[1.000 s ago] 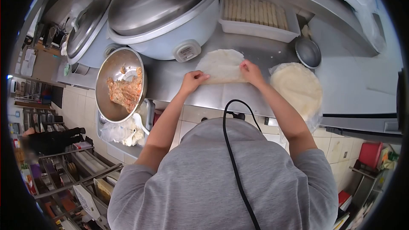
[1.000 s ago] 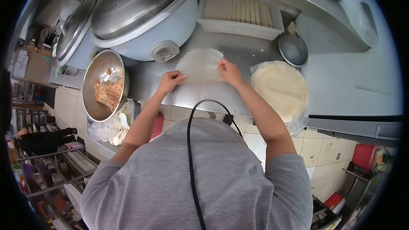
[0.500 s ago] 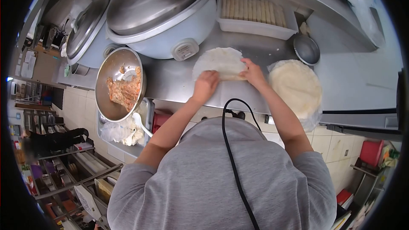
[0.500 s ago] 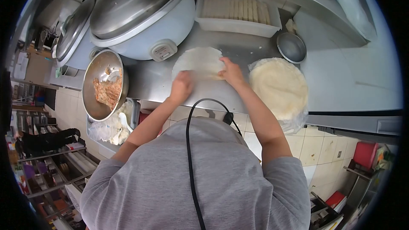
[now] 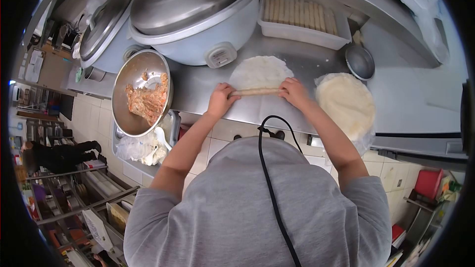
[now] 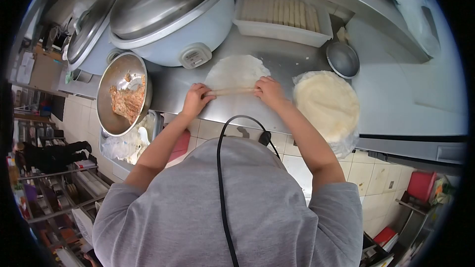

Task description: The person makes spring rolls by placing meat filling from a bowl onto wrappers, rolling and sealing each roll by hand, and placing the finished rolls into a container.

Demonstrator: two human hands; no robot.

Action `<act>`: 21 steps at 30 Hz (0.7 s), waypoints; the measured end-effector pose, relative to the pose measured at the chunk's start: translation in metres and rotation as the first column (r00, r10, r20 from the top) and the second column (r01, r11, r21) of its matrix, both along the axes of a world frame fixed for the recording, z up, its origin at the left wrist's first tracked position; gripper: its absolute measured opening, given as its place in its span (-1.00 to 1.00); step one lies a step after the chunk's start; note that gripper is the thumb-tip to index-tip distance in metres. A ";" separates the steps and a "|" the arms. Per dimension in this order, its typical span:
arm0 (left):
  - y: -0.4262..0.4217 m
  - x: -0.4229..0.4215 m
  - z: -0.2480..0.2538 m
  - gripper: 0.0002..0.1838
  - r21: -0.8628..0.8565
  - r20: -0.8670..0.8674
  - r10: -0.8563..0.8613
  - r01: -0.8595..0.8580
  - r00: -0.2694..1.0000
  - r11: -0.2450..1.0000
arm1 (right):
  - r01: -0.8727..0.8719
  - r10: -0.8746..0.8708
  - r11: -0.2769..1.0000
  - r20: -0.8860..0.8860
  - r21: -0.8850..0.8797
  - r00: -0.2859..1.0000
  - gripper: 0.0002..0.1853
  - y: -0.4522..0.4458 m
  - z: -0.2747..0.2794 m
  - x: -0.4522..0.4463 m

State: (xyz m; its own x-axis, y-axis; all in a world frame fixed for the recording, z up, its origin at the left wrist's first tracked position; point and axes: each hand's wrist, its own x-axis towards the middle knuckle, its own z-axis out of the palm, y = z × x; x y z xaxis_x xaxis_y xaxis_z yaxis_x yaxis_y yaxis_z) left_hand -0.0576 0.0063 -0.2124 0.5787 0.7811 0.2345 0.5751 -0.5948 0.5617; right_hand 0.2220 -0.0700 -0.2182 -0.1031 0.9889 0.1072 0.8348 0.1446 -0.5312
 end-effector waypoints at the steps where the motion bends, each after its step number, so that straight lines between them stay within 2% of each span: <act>1: 0.002 -0.004 0.006 -0.74 -0.094 -0.083 0.005 -0.013 0.997 0.995 | 0.008 -0.007 0.999 0.033 -0.044 0.999 -0.81 0.000 0.003 -0.001; 2: 0.016 0.010 0.003 -0.78 0.117 0.022 0.009 -0.012 1.000 0.993 | -0.001 0.002 0.999 0.034 -0.045 0.999 -0.81 0.008 -0.001 -0.014; 4: 0.035 0.038 -0.002 -0.85 0.168 0.112 -0.080 0.060 0.990 0.984 | -0.148 0.147 0.989 0.054 0.022 0.988 -0.73 0.032 -0.018 -0.050; 6: 0.049 0.065 -0.001 -0.90 -0.068 0.086 -0.109 0.115 0.990 0.991 | -0.110 0.110 0.994 0.011 0.012 0.994 -0.72 0.040 -0.027 -0.073; 7: 0.058 0.073 -0.012 -0.90 -0.068 0.087 -0.108 0.114 0.990 0.991 | -0.066 0.066 0.998 -0.032 -0.001 0.997 -0.71 0.042 -0.028 -0.079; 9: 0.069 0.084 -0.026 -0.90 -0.107 -0.091 -0.129 0.119 0.987 0.987 | -0.091 0.091 0.996 -0.028 0.020 0.995 -0.70 0.035 -0.026 -0.077; 10: 0.074 0.084 -0.028 -0.90 -0.110 -0.089 -0.132 0.122 0.987 0.986 | -0.115 0.116 0.992 -0.023 0.044 0.993 -0.69 0.032 -0.023 -0.077; 12: 0.083 0.085 -0.030 -0.87 -0.250 -0.073 -0.183 0.159 0.980 0.955 | -0.118 0.118 0.993 -0.039 0.023 0.992 -0.69 0.030 -0.014 -0.079; 14: 0.090 0.088 -0.031 -0.85 -0.245 -0.110 -0.206 0.175 0.972 0.954 | -0.116 0.116 0.993 -0.058 0.004 0.992 -0.69 0.031 0.000 -0.086; 16: 0.094 0.094 -0.030 -0.83 -0.241 -0.143 -0.236 0.197 0.961 0.950 | -0.246 0.247 0.969 -0.054 0.025 0.968 -0.70 0.034 0.012 -0.098; 17: 0.095 0.096 -0.030 -0.80 -0.306 -0.196 -0.232 0.165 0.953 0.938 | -0.241 0.242 0.970 -0.053 0.023 0.969 -0.70 0.035 0.008 -0.104; 19: 0.099 0.099 -0.036 -0.77 -0.365 -0.249 -0.231 0.130 0.941 0.922 | -0.154 0.149 0.985 -0.060 -0.083 0.987 -0.68 0.037 0.000 -0.116; 20: 0.101 0.100 -0.039 -0.74 -0.330 -0.275 -0.245 0.148 0.930 0.932 | -0.152 0.147 0.985 -0.060 -0.081 0.987 -0.68 0.040 -0.002 -0.116; 21: 0.100 0.100 -0.039 -0.72 -0.295 -0.302 -0.257 0.166 0.918 0.941 | -0.196 0.196 0.968 -0.014 -0.156 0.980 -0.66 0.042 0.003 -0.115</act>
